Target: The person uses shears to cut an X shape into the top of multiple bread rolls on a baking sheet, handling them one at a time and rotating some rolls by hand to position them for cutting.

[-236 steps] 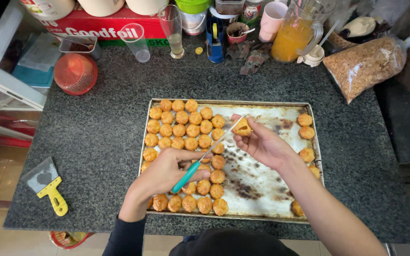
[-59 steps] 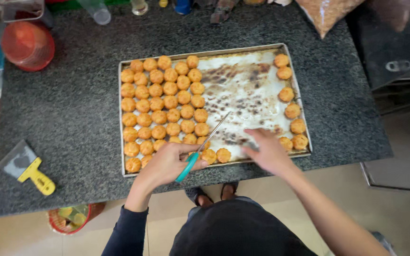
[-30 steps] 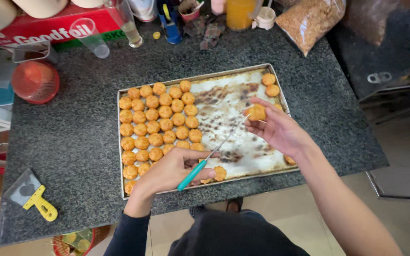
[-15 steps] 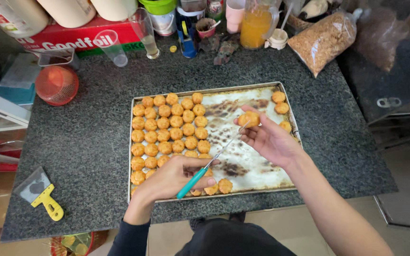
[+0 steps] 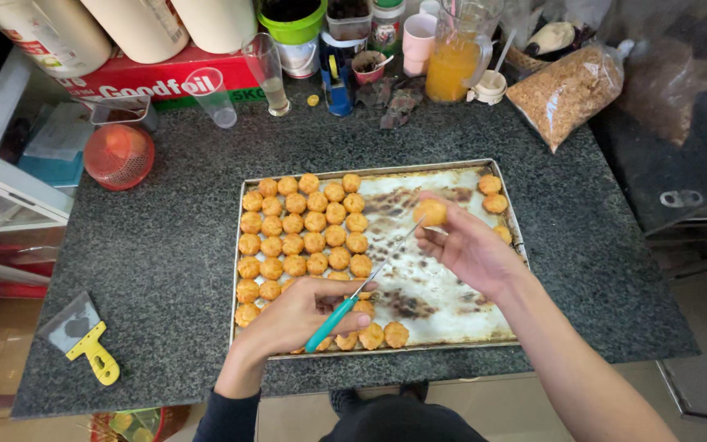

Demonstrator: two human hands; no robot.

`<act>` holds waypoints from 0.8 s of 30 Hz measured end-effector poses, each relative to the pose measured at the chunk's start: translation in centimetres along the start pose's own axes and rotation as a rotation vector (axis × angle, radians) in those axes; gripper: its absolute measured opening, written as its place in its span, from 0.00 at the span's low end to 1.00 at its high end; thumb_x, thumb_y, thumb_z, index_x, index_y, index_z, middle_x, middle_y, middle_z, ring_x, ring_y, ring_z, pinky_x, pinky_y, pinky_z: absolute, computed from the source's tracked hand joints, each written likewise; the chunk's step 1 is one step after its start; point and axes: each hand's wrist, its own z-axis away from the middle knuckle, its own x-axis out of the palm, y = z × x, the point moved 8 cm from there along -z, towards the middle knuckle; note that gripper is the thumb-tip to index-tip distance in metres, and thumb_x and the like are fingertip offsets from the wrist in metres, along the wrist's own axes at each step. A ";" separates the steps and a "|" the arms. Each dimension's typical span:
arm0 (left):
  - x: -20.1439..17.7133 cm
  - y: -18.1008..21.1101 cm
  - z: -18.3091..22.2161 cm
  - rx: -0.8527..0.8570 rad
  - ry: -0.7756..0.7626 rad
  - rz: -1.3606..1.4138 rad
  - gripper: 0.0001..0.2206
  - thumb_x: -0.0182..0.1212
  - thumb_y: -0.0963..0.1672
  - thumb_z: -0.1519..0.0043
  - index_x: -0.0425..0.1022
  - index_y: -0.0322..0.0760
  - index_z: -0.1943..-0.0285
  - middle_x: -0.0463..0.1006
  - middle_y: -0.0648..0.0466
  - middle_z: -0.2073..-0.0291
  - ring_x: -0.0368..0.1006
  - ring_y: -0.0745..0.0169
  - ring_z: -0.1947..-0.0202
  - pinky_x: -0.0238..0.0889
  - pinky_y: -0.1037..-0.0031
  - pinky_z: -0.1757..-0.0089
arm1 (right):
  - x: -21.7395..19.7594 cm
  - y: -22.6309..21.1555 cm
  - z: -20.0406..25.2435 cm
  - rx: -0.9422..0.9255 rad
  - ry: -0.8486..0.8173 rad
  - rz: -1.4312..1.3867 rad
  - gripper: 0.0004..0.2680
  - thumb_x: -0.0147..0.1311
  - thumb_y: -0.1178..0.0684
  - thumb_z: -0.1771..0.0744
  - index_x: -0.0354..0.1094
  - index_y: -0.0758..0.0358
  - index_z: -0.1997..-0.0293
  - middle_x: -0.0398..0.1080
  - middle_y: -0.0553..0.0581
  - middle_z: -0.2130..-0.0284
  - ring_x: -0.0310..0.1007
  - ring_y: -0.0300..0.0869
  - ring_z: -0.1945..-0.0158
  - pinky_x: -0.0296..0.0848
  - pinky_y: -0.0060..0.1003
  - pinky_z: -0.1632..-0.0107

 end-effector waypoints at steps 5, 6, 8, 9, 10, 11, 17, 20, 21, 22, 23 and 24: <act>-0.4 -0.1 0.3 -0.048 0.013 -0.032 0.26 0.72 0.49 0.45 0.79 0.40 0.37 0.75 0.66 0.75 0.67 0.79 0.73 0.66 0.81 0.69 | 1.4 -0.3 -0.3 0.007 0.018 0.036 0.19 0.43 0.48 0.29 0.57 0.60 0.29 0.72 0.64 0.45 0.75 0.46 0.50 0.74 0.42 0.43; -0.6 0.0 0.3 -0.041 0.020 -0.061 0.26 0.73 0.49 0.45 0.79 0.39 0.37 0.76 0.66 0.75 0.68 0.80 0.73 0.66 0.82 0.69 | 1.5 -0.3 -0.2 0.005 0.031 0.062 0.18 0.42 0.47 0.28 0.57 0.58 0.28 0.72 0.64 0.45 0.75 0.45 0.50 0.74 0.42 0.43; -0.5 -0.4 0.5 -0.079 0.018 -0.032 0.26 0.73 0.49 0.45 0.79 0.40 0.37 0.74 0.65 0.76 0.67 0.79 0.74 0.64 0.81 0.71 | 1.7 -0.2 0.0 0.013 0.050 0.092 0.18 0.41 0.48 0.28 0.56 0.56 0.28 0.72 0.61 0.46 0.75 0.46 0.50 0.75 0.42 0.43; -0.5 -0.5 0.5 -0.098 0.018 -0.017 0.26 0.73 0.49 0.46 0.79 0.40 0.37 0.73 0.65 0.77 0.67 0.79 0.75 0.63 0.80 0.72 | 1.8 -0.2 0.2 0.017 0.060 0.107 0.18 0.41 0.48 0.28 0.56 0.55 0.28 0.72 0.60 0.46 0.75 0.46 0.50 0.75 0.42 0.43; -0.6 -0.4 0.6 -0.075 0.022 -0.040 0.26 0.73 0.49 0.46 0.79 0.40 0.37 0.72 0.65 0.77 0.65 0.79 0.75 0.62 0.81 0.72 | 1.9 -0.1 0.2 0.021 0.059 0.104 0.18 0.41 0.48 0.28 0.56 0.55 0.28 0.72 0.60 0.47 0.75 0.46 0.50 0.75 0.42 0.44; -0.6 -0.2 0.6 -0.052 0.025 -0.064 0.26 0.73 0.49 0.45 0.79 0.40 0.37 0.72 0.66 0.77 0.64 0.79 0.75 0.61 0.81 0.72 | 1.9 0.0 0.2 0.024 0.059 0.101 0.18 0.41 0.47 0.28 0.57 0.55 0.28 0.72 0.59 0.48 0.75 0.46 0.50 0.75 0.41 0.44; -0.5 0.1 0.8 -0.006 0.017 -0.091 0.26 0.73 0.49 0.45 0.79 0.40 0.36 0.66 0.66 0.78 0.59 0.79 0.76 0.55 0.80 0.75 | 1.8 0.3 0.2 0.019 0.017 0.081 0.19 0.47 0.48 0.29 0.57 0.59 0.28 0.73 0.55 0.51 0.75 0.45 0.51 0.76 0.40 0.44; -0.7 0.2 0.8 -0.009 0.015 -0.101 0.25 0.73 0.49 0.45 0.79 0.40 0.37 0.68 0.67 0.78 0.60 0.80 0.76 0.56 0.81 0.75 | 1.9 0.6 0.3 0.019 0.002 0.082 0.20 0.49 0.48 0.30 0.57 0.60 0.28 0.73 0.54 0.51 0.75 0.44 0.50 0.75 0.39 0.44; -0.7 0.2 0.8 -0.010 0.015 -0.105 0.25 0.73 0.49 0.45 0.79 0.40 0.37 0.70 0.67 0.78 0.61 0.81 0.76 0.58 0.81 0.74 | 2.0 0.6 0.4 0.019 -0.004 0.086 0.20 0.50 0.48 0.30 0.57 0.60 0.28 0.72 0.54 0.51 0.75 0.44 0.50 0.75 0.39 0.43; -0.8 0.1 0.8 -0.031 0.016 -0.088 0.25 0.73 0.48 0.45 0.79 0.40 0.37 0.69 0.67 0.78 0.60 0.81 0.77 0.56 0.81 0.75 | 2.0 0.6 0.4 0.015 0.004 0.084 0.20 0.49 0.47 0.30 0.57 0.60 0.28 0.72 0.54 0.51 0.75 0.44 0.50 0.75 0.40 0.43; -0.7 -0.1 0.9 -0.052 0.016 -0.070 0.25 0.73 0.48 0.45 0.79 0.40 0.38 0.69 0.67 0.79 0.60 0.80 0.77 0.55 0.80 0.75 | 2.0 0.5 0.5 0.011 0.012 0.083 0.20 0.48 0.47 0.29 0.57 0.60 0.28 0.72 0.55 0.50 0.75 0.44 0.50 0.75 0.40 0.42; -0.8 -0.3 0.9 -0.073 0.017 -0.054 0.25 0.73 0.48 0.45 0.80 0.40 0.38 0.68 0.67 0.79 0.60 0.79 0.78 0.54 0.80 0.76 | 2.1 0.3 0.5 0.006 0.019 0.081 0.20 0.48 0.47 0.29 0.58 0.61 0.28 0.72 0.55 0.50 0.75 0.45 0.49 0.75 0.41 0.42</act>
